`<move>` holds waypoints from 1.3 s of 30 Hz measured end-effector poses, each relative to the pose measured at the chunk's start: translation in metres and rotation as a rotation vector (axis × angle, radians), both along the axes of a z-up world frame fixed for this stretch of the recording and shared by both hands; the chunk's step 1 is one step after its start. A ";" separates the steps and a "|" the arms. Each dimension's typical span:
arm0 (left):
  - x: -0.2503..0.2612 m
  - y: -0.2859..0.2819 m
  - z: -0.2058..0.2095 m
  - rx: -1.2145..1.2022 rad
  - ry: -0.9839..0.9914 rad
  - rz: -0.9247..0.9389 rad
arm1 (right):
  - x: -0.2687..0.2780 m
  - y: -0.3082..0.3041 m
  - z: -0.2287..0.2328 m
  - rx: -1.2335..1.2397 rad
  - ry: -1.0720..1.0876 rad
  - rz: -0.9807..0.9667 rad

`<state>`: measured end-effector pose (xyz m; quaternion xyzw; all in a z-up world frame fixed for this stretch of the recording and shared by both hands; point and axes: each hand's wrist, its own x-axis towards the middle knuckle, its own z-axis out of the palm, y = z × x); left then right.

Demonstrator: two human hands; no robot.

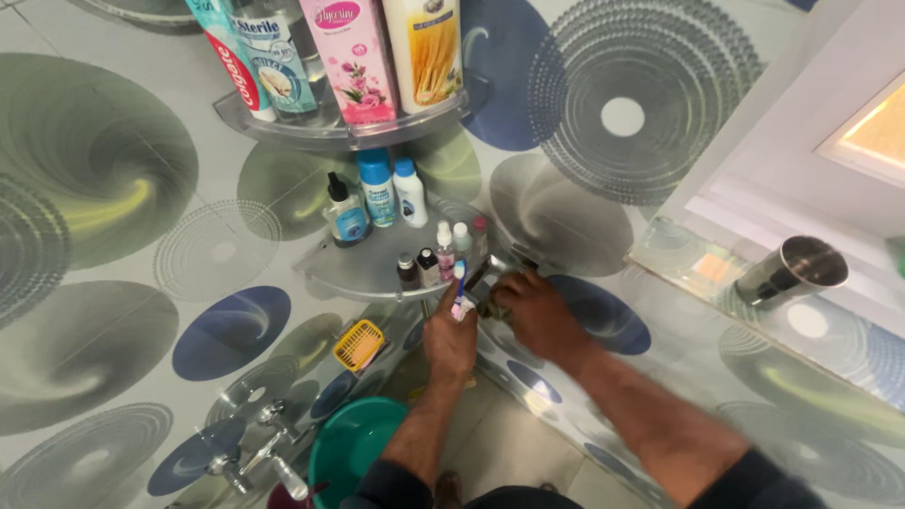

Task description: The person cleans a bathroom sink area. They wipe the faucet and surrounding surfaces with a cloth, rinse the cloth under running water, and wipe a metal cup and toothbrushes. The person places the cleaned items back on the shelf and windowsill.

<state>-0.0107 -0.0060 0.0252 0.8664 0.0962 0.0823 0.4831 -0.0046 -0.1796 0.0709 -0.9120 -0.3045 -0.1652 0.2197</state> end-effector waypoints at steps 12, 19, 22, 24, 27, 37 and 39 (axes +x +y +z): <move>-0.006 0.001 0.001 -0.068 -0.067 -0.012 | 0.018 0.010 -0.020 -0.118 -0.094 -0.384; -0.006 0.006 0.013 -0.037 0.057 -0.035 | 0.059 0.044 -0.027 -0.091 -0.211 -0.347; -0.012 -0.002 0.015 -0.097 -0.137 -0.037 | 0.049 0.038 -0.022 0.002 -0.207 -0.301; -0.013 -0.008 0.016 -0.151 -0.258 -0.049 | 0.039 0.030 -0.014 0.020 -0.217 -0.216; -0.010 -0.011 0.014 -0.183 -0.269 -0.074 | 0.024 0.023 0.001 -0.042 -0.270 -0.086; 0.016 -0.020 -0.043 -0.153 -0.451 -0.205 | 0.017 0.013 0.004 -0.331 0.227 -0.463; 0.014 -0.021 -0.052 -0.164 -0.423 -0.252 | 0.011 0.000 0.001 -0.337 0.281 -0.493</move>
